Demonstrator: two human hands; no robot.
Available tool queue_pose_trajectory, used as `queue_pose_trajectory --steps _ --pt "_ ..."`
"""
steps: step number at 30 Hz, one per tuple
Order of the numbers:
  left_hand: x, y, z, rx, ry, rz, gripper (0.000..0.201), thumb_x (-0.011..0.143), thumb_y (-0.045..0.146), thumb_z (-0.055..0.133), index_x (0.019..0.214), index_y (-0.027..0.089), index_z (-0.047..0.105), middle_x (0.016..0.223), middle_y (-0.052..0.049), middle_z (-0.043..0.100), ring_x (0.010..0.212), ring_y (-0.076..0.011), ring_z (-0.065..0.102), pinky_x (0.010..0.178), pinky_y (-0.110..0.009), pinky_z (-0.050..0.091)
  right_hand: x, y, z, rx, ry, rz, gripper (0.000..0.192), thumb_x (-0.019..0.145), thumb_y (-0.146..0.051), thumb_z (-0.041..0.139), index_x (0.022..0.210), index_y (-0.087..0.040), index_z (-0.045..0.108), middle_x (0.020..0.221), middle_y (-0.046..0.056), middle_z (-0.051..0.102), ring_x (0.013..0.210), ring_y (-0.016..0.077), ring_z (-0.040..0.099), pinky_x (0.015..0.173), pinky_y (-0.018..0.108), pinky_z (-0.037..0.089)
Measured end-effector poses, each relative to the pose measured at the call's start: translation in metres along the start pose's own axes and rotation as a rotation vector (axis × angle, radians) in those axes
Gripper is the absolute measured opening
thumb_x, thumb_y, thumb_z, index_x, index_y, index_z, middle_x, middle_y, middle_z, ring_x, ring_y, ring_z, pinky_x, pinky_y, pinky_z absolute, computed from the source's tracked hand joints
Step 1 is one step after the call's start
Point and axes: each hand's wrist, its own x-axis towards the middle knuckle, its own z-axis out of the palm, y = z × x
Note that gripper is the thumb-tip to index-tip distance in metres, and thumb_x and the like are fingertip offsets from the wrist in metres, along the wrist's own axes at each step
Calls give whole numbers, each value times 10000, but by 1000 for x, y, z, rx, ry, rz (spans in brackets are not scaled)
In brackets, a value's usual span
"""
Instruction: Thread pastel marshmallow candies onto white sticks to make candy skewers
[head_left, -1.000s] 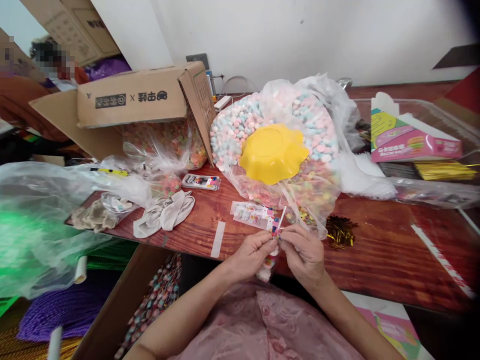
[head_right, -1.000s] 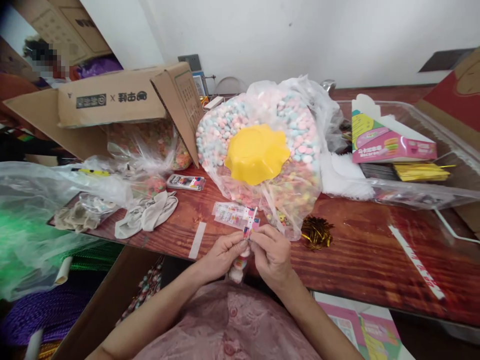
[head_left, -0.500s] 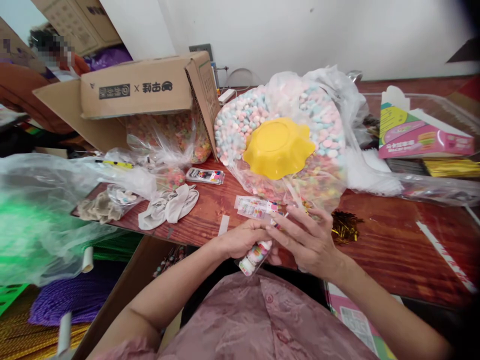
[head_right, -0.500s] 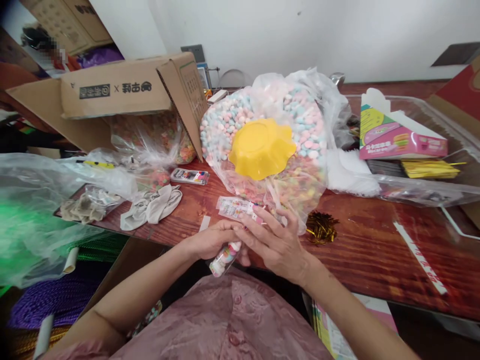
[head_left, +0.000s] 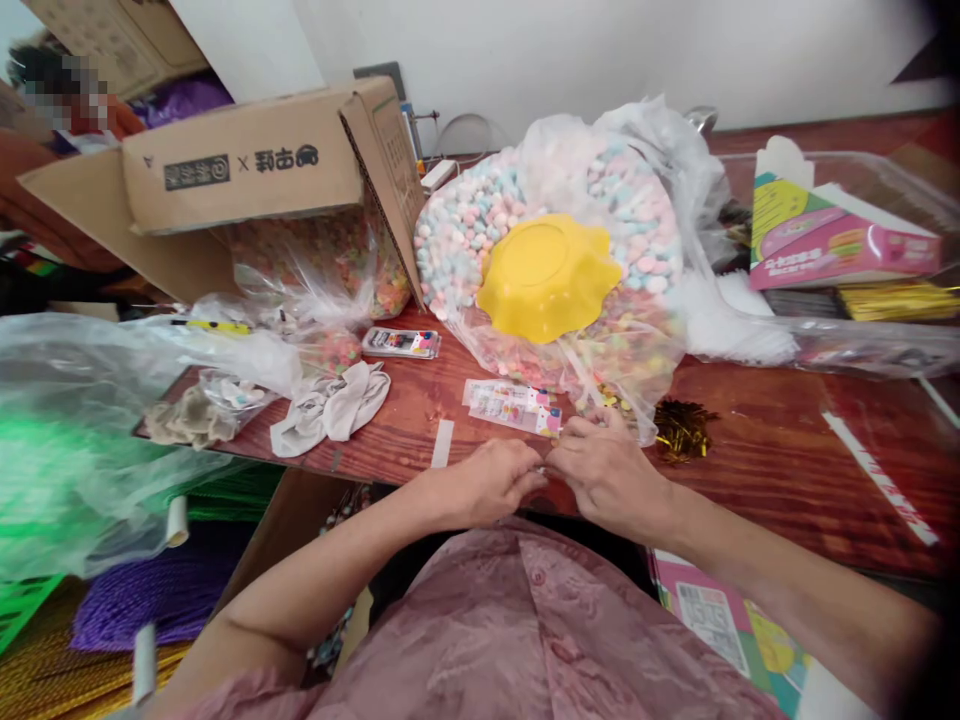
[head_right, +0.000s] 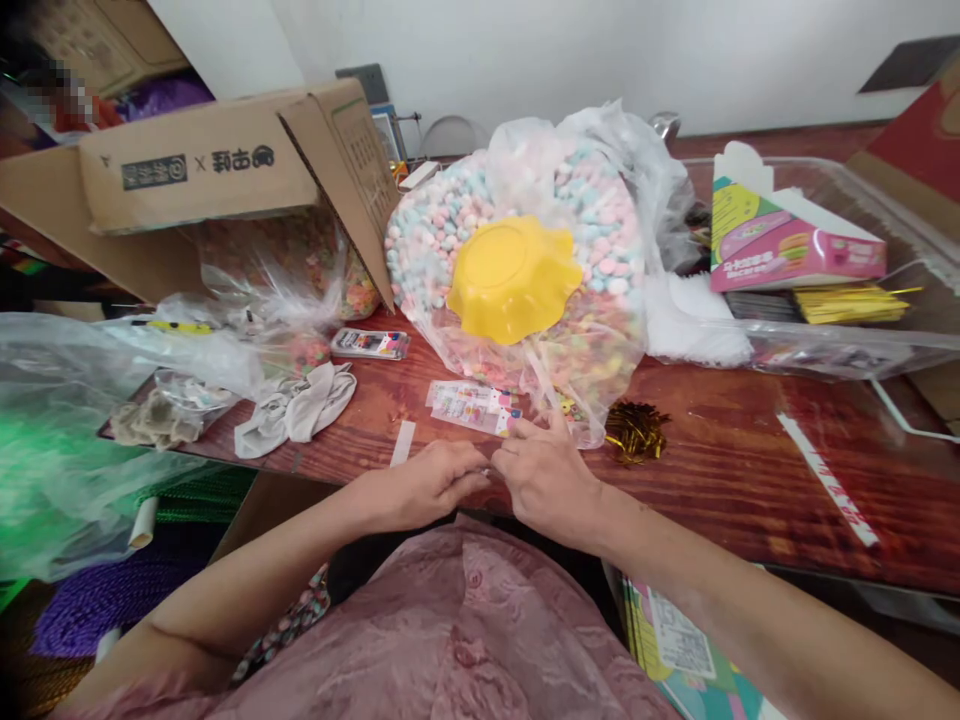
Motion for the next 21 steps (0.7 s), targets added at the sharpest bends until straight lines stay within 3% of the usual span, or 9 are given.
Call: queue_pose_trajectory --steps 3,6,8,10,14,16,18,21 --pt "0 0 5 130 95 67 204 936 208 483 800 177 632 829 -69 624 773 -179 537 766 -304 448 2 5 3 98 -131 57 244 865 -95 591 641 -187 621 648 14 660 657 161 536 655 333 305" --pt "2 -5 4 -19 85 -29 258 912 230 472 681 175 574 702 -26 564 677 -149 498 694 -277 438 -1 -3 0 -62 4 82 221 906 -93 546 760 -184 686 778 43 723 824 213 618 778 390 354" --pt "3 -10 2 -294 18 -166 265 875 293 507 639 175 539 627 7 514 582 -122 478 602 -250 430 -5 -14 -2 -212 153 35 218 958 -133 512 994 -198 717 1026 74 753 1056 277 616 931 494 320" --pt "1 -15 0 -598 -88 -294 246 820 348 567 654 167 559 603 16 526 512 -110 495 532 -238 431 -10 -24 -2 -252 240 -44 249 994 -166 497 1138 -229 691 1173 59 732 1160 279 587 1005 539 266" --pt "-3 -21 0 -883 -311 -448 301 749 427 685 688 145 601 608 1 587 441 -95 498 484 -241 436 -21 -30 10 -151 316 -133 239 991 -119 467 983 -198 693 914 7 749 1002 201 626 1005 511 263" --pt "-5 -20 1 -826 -399 -454 346 778 471 682 699 144 599 617 3 590 457 -93 504 504 -237 428 -26 -28 18 -92 269 -115 254 964 -94 454 870 -186 671 798 -2 715 917 181 614 985 500 265" --pt "-5 -17 3 -636 -398 -396 343 844 463 628 710 148 593 619 11 573 507 -98 522 538 -227 410 -29 -27 26 -48 201 -30 230 907 -72 476 777 -180 633 727 -5 680 850 173 585 939 479 268" --pt "-4 -13 10 -212 -208 -205 293 926 357 528 731 153 608 664 -3 587 612 -114 529 605 -230 386 -29 -30 34 14 132 152 172 860 -81 543 736 -174 619 702 3 670 797 173 548 836 430 269"
